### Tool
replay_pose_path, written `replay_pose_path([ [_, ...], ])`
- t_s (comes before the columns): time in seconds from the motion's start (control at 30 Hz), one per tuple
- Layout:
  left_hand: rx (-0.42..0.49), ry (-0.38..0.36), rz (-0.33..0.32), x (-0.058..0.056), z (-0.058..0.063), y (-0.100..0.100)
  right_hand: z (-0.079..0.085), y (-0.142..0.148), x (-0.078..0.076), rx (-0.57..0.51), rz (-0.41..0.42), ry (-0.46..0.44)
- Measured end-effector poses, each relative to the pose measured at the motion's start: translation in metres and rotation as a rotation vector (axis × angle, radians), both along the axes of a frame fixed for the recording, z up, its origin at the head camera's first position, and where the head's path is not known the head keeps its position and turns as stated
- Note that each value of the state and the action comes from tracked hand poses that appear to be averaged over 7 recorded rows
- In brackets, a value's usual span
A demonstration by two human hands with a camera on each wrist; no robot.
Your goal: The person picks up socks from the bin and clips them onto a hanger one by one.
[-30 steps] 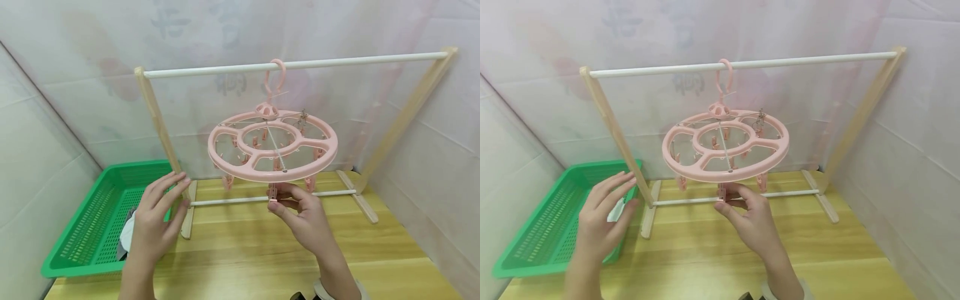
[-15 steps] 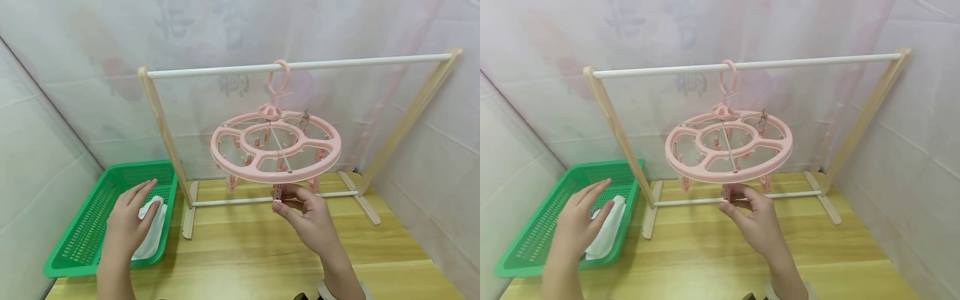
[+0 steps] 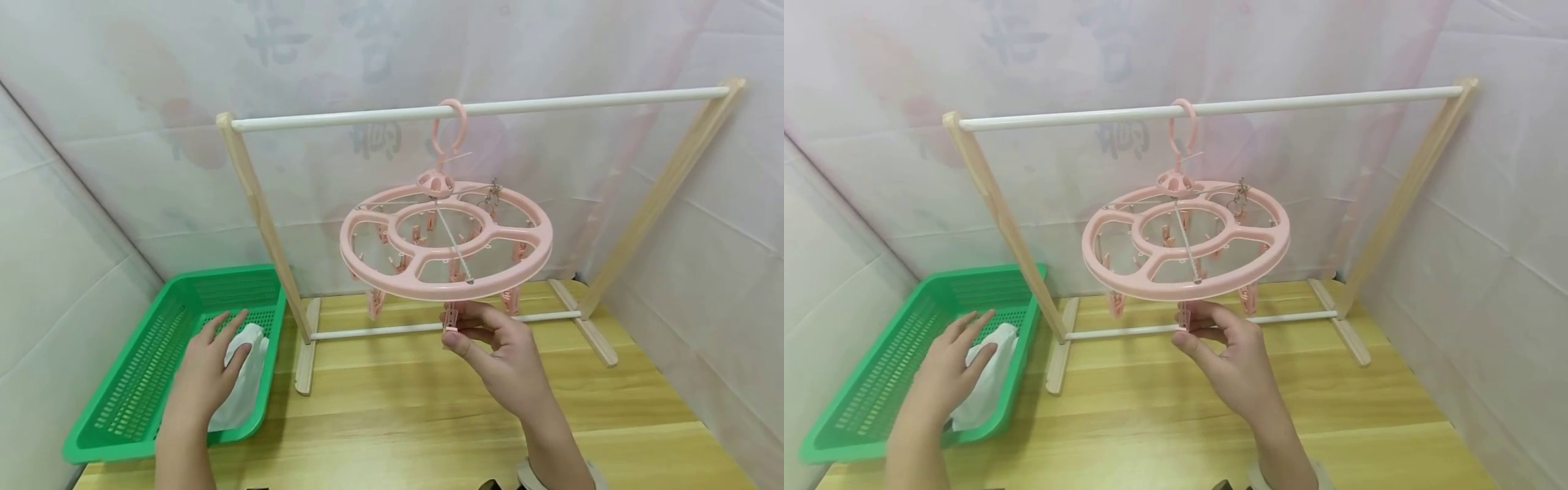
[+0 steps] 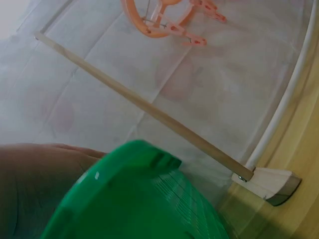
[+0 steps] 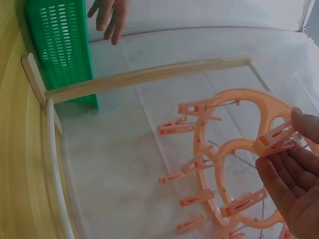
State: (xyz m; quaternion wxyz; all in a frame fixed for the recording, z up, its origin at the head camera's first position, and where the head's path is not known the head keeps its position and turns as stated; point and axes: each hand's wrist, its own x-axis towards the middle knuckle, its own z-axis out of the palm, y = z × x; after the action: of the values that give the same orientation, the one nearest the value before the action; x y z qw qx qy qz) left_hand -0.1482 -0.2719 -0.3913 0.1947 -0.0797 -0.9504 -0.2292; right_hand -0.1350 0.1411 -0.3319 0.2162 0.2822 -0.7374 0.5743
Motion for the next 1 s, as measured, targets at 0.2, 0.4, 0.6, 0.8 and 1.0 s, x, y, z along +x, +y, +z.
replay_pose_path([
  [0.2,-0.039,-0.173,0.011,-0.002,-0.011,-0.009,0.0,0.0,0.002,-0.004,-0.007,-0.004],
  [0.4,-0.064,-0.33,-0.001,-0.007,-0.017,-0.012,0.001,0.002,0.002,0.008,-0.007,-0.061],
  [0.6,-0.066,-0.44,-0.035,-0.008,-0.021,-0.013,0.003,0.002,0.003,-0.008,0.002,-0.031],
  [0.8,-0.08,-0.491,-0.008,-0.01,-0.019,-0.014,0.002,0.002,0.002,-0.009,0.002,-0.016],
  [1.0,-0.036,-0.542,0.03,-0.011,-0.015,-0.014,0.003,0.003,0.003,0.016,-0.007,-0.057],
])
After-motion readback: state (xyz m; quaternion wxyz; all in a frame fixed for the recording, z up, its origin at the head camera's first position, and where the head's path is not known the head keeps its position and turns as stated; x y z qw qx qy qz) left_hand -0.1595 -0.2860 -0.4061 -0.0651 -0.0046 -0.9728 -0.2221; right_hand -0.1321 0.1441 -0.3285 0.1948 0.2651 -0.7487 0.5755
